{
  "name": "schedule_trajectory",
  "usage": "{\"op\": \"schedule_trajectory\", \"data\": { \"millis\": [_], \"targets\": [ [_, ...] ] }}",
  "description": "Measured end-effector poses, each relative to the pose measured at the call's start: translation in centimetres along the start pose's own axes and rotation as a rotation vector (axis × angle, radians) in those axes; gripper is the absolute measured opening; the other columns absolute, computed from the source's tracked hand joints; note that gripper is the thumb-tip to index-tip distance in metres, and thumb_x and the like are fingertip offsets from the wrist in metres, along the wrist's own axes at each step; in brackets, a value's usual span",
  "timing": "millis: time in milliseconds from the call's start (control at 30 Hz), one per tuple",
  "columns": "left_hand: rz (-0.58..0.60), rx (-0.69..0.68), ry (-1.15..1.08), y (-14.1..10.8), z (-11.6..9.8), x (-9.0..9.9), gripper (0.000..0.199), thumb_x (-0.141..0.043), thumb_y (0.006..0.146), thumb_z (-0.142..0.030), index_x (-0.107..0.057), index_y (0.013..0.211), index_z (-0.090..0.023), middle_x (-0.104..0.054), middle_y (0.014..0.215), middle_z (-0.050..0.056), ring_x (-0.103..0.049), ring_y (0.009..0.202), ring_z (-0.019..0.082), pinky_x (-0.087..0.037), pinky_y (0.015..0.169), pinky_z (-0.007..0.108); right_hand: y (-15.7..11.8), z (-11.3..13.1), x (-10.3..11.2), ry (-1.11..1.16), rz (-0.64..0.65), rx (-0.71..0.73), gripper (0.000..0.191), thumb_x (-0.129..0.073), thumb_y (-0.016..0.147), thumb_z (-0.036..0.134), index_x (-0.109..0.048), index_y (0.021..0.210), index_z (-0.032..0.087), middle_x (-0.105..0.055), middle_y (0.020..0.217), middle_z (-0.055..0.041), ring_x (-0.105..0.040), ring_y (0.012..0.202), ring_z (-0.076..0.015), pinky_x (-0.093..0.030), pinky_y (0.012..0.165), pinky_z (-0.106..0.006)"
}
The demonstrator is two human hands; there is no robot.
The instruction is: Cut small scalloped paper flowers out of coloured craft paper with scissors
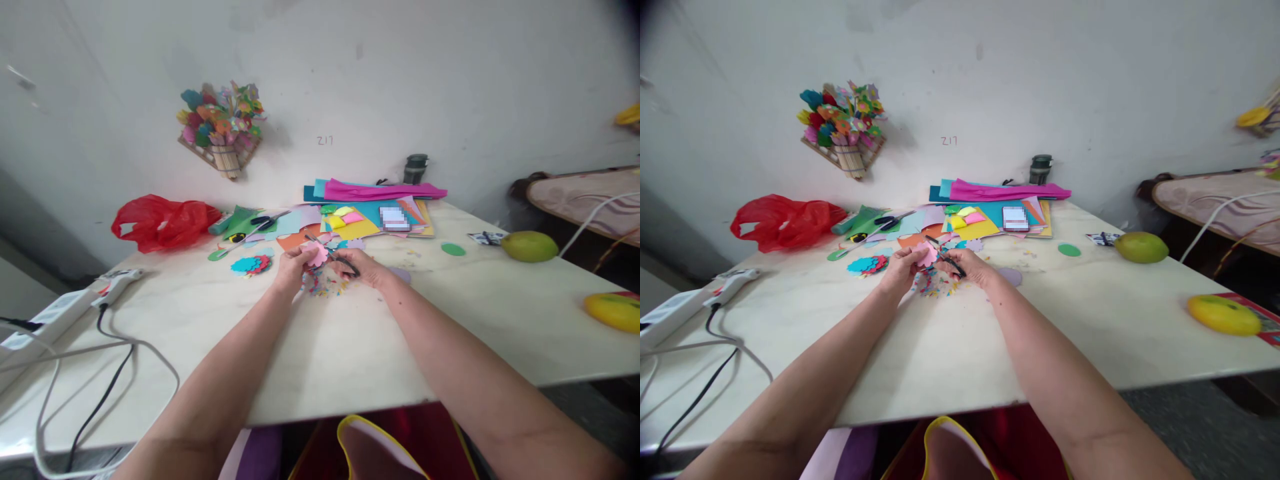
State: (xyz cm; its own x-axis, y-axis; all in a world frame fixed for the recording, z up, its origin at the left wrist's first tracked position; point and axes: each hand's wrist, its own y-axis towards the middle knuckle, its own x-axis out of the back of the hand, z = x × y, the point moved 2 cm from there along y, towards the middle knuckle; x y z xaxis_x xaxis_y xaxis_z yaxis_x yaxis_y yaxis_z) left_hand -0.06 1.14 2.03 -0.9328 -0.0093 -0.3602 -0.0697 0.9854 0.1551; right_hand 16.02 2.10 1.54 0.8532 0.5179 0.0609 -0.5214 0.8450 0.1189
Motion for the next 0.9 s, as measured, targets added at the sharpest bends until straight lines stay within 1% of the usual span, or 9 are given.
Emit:
{"op": "schedule_trajectory", "data": {
  "millis": [167, 433, 567, 667, 733, 900],
  "targets": [
    [0.019, 0.005, 0.005, -0.1, -0.1, 0.0, 0.030, -0.082, 0.050, -0.030, -0.056, 0.052, -0.014, -0.056, 0.050, 0.000, -0.049, 0.045, 0.008, -0.034, 0.044, 0.021, -0.1, 0.0, 0.0, 0.017, -0.002, -0.009, 0.033, -0.077, 0.062, 0.037, -0.058, 0.074, 0.013, -0.049, 0.050, 0.0051, -0.041, 0.041, -0.0048, -0.028, 0.038, -0.018],
    [0.063, 0.006, 0.022, -0.3, -0.2, -0.2, 0.030, -0.082, 0.053, -0.034, -0.059, 0.055, -0.014, -0.057, 0.052, 0.000, -0.049, 0.047, 0.008, -0.033, 0.044, 0.021, -0.6, 1.0, -0.5, 0.069, -0.004, -0.022, 0.035, -0.076, 0.060, 0.040, -0.054, 0.069, 0.014, -0.049, 0.052, 0.0055, -0.041, 0.042, -0.0046, -0.025, 0.038, -0.019],
    [0.087, -0.006, 0.010, -0.1, 0.0, -0.1, 0.032, -0.083, 0.054, -0.035, -0.060, 0.059, -0.013, -0.057, 0.054, 0.000, -0.049, 0.048, 0.007, -0.034, 0.045, 0.019, -0.6, 0.9, -0.4, 0.072, -0.014, -0.031, 0.035, -0.077, 0.060, 0.040, -0.056, 0.071, 0.014, -0.050, 0.052, 0.0054, -0.041, 0.042, -0.0049, -0.025, 0.038, -0.019],
    [0.103, -0.022, 0.007, 0.0, 0.2, 0.0, 0.032, -0.082, 0.057, -0.037, -0.060, 0.061, -0.014, -0.057, 0.056, -0.001, -0.048, 0.048, 0.006, -0.035, 0.045, 0.019, -0.4, 0.7, -0.3, 0.080, -0.007, -0.035, 0.036, -0.077, 0.061, 0.040, -0.058, 0.074, 0.014, -0.050, 0.053, 0.0052, -0.041, 0.043, -0.0051, -0.026, 0.039, -0.019],
    [0.097, -0.032, 0.003, 0.0, 0.2, 0.0, 0.033, -0.081, 0.059, -0.038, -0.058, 0.059, -0.014, -0.057, 0.055, -0.001, -0.047, 0.047, 0.006, -0.034, 0.044, 0.019, -0.4, 0.5, -0.3, 0.080, -0.004, -0.032, 0.034, -0.076, 0.062, 0.040, -0.059, 0.075, 0.014, -0.050, 0.053, 0.0052, -0.041, 0.043, -0.0053, -0.026, 0.039, -0.019],
    [0.070, -0.041, 0.015, 0.0, 0.1, 0.1, 0.035, -0.081, 0.058, -0.039, -0.056, 0.056, -0.014, -0.054, 0.052, -0.001, -0.045, 0.046, 0.006, -0.031, 0.044, 0.020, -0.3, 0.4, -0.3, 0.083, 0.003, -0.027, 0.032, -0.076, 0.062, 0.039, -0.056, 0.070, 0.015, -0.049, 0.052, 0.0054, -0.041, 0.043, -0.0055, -0.026, 0.038, -0.019]
  ]
}}
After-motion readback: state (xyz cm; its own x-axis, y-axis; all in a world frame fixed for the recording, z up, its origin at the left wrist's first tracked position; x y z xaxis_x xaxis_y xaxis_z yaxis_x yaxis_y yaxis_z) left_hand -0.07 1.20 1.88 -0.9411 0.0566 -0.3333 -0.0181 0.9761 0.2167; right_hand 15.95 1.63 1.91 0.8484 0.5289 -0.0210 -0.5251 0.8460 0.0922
